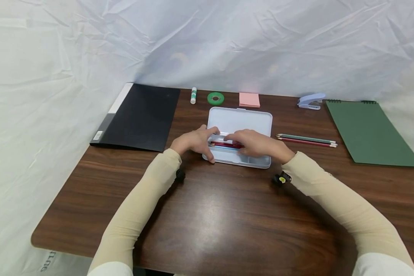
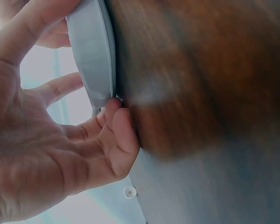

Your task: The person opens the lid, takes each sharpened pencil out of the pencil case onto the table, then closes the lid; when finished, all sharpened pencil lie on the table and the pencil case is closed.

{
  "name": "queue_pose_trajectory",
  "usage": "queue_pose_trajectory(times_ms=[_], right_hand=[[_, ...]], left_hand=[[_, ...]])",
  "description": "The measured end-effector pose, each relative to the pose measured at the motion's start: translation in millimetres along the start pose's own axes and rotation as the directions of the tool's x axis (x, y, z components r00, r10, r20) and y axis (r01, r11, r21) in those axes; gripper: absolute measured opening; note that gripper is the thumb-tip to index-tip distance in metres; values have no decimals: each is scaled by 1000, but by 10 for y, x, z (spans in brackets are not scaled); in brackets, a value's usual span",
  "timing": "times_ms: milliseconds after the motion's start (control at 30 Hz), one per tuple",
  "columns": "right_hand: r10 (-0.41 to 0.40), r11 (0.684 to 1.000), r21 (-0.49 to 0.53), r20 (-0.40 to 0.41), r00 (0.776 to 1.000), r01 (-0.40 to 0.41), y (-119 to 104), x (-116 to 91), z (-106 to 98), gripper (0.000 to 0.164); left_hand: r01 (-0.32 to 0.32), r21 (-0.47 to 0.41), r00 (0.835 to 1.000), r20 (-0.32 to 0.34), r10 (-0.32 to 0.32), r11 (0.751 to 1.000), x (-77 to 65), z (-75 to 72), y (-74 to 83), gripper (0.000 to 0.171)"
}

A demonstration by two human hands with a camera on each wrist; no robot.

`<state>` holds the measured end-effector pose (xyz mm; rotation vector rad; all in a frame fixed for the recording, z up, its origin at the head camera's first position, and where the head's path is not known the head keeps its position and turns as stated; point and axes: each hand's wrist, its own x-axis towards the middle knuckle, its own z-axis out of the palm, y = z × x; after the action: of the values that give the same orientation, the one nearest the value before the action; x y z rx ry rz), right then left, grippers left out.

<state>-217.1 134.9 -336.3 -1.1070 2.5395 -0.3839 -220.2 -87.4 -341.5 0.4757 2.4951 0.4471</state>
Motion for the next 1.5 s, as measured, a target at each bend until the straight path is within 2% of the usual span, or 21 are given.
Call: queue_pose_trajectory(times_ms=[300, 567, 733, 967, 1067, 1500], right_hand=[[-72, 996, -46, 15, 997, 73, 13, 25, -7, 43], [-128, 992, -7, -8, 992, 128, 57, 41, 30, 43], [-118, 992, 41, 46, 992, 116, 97, 63, -26, 43], [-143, 984, 122, 103, 984, 131, 165, 113, -127, 45], [-126, 984, 146, 135, 983, 106, 180, 141, -161, 47], [-86, 989, 134, 194, 977, 60, 170, 196, -199, 51]], left_hand=[[-3, -1, 1000, 2, 3, 1000, 15, 6, -14, 97], [-6, -6, 1000, -13, 6, 1000, 6, -2, -19, 97], [-15, -10, 1000, -14, 15, 1000, 13, 10, -17, 96], [-10, -5, 1000, -11, 10, 1000, 16, 12, -20, 96], [-7, -8, 1000, -13, 7, 1000, 13, 12, -19, 96], [-11, -10, 1000, -16, 11, 1000, 17, 20, -28, 94]])
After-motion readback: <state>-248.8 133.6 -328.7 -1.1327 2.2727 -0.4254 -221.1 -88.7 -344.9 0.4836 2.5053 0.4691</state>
